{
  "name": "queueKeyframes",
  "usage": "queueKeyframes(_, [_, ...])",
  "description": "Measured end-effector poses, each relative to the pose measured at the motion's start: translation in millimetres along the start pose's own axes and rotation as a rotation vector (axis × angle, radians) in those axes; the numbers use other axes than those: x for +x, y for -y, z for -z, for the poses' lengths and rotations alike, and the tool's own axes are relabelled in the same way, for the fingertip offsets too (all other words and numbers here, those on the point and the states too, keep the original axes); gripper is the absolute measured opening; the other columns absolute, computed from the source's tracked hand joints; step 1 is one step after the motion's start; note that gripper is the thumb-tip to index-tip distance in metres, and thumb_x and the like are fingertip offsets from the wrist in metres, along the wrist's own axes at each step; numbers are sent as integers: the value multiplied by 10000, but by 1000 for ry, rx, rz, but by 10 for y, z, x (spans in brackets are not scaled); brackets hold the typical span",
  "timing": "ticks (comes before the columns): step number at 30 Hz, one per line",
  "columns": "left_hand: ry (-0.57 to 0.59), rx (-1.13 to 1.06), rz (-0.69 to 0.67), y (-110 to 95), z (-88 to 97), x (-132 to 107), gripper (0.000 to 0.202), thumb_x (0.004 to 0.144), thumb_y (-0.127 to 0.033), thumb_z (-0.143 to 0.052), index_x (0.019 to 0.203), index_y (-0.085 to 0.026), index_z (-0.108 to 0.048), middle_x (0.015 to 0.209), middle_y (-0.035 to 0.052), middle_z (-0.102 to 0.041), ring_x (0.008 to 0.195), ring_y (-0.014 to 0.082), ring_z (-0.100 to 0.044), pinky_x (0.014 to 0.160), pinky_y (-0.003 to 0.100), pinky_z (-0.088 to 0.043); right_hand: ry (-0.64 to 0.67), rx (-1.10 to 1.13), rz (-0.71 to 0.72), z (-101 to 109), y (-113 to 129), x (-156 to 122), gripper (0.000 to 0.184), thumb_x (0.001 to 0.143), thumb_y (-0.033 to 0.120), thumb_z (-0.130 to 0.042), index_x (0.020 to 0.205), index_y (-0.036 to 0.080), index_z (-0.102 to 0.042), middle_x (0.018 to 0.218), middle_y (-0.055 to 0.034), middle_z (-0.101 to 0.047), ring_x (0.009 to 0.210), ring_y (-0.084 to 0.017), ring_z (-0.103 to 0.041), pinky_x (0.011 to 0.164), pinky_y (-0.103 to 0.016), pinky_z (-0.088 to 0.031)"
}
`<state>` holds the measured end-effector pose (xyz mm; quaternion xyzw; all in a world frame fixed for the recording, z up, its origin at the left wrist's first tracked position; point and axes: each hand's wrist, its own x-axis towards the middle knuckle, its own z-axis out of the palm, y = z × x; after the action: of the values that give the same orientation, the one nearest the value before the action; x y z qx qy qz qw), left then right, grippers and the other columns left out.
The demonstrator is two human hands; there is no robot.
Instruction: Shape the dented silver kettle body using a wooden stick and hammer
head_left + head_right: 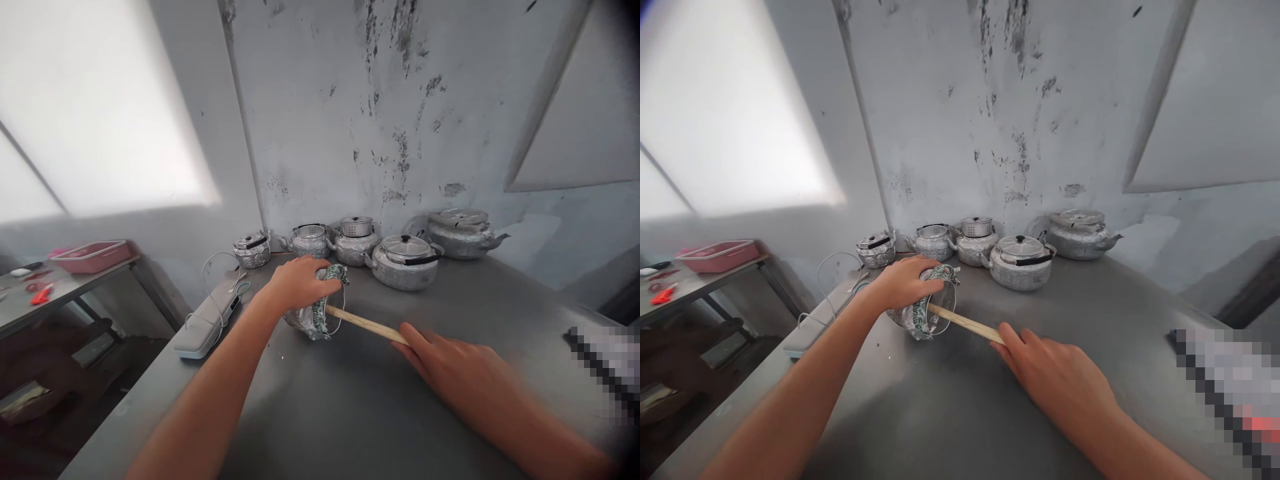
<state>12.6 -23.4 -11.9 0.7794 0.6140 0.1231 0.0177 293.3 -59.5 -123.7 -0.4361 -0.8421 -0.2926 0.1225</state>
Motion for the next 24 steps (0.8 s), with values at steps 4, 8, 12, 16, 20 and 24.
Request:
queueKeyframes(4, [4, -4, 10, -5, 5, 0, 601, 884, -582, -481, 1389, -284, -613, 1396, 62, -628, 1262, 334, -576, 1056, 442, -443, -80, -41, 14, 7, -2, 3, 202, 1035, 312, -444, 909, 230, -579, 545, 38, -575, 415, -215, -618, 493, -306, -59])
queueKeyframes(8, [12, -4, 13, -21, 26, -9, 605, 883, -578, -483, 1389, -275, -615, 1396, 68, -627, 1273, 338, -569, 1067, 446, -437, -120, -46, 41, 8, -8, -6, 223, 1044, 317, -420, 924, 228, -585, 560, 41, -569, 404, -197, -599, 489, -306, -75])
queueKeyframes(12, [16, -3, 18, -28, 34, -12, 591, 888, -575, -475, 1387, -289, -612, 1394, 58, -627, 1269, 335, -572, 1056, 442, -447, -138, -89, 27, 5, -10, -18, 242, 1052, 291, -389, 955, 219, -598, 558, 37, -563, 412, -189, -598, 475, -301, -106])
queueKeyframes(16, [8, 3, 12, -20, 23, -8, 587, 887, -584, -481, 1380, -293, -614, 1406, 51, -623, 1271, 333, -571, 1062, 432, -442, -133, -71, 31, 13, -9, -19, 243, 1049, 306, -402, 933, 222, -597, 582, 28, -592, 421, -174, -603, 471, -301, -115])
queueKeyframes(20, [3, -2, 8, -10, 17, -12, 583, 884, -582, -488, 1368, -288, -624, 1398, 51, -630, 1259, 335, -579, 1072, 434, -434, -89, -85, 22, 38, -3, -12, 242, 1044, 300, -412, 928, 223, -610, 558, 24, -591, 423, -181, -611, 473, -301, -112])
queueKeyframes(24, [5, 7, 10, -7, 17, -12, 596, 889, -588, -482, 1387, -288, -611, 1393, 57, -631, 1263, 336, -577, 1062, 436, -441, -77, -85, 4, 50, 4, -12, 225, 1037, 302, -432, 950, 226, -625, 570, 23, -596, 426, -185, -615, 472, -300, -111])
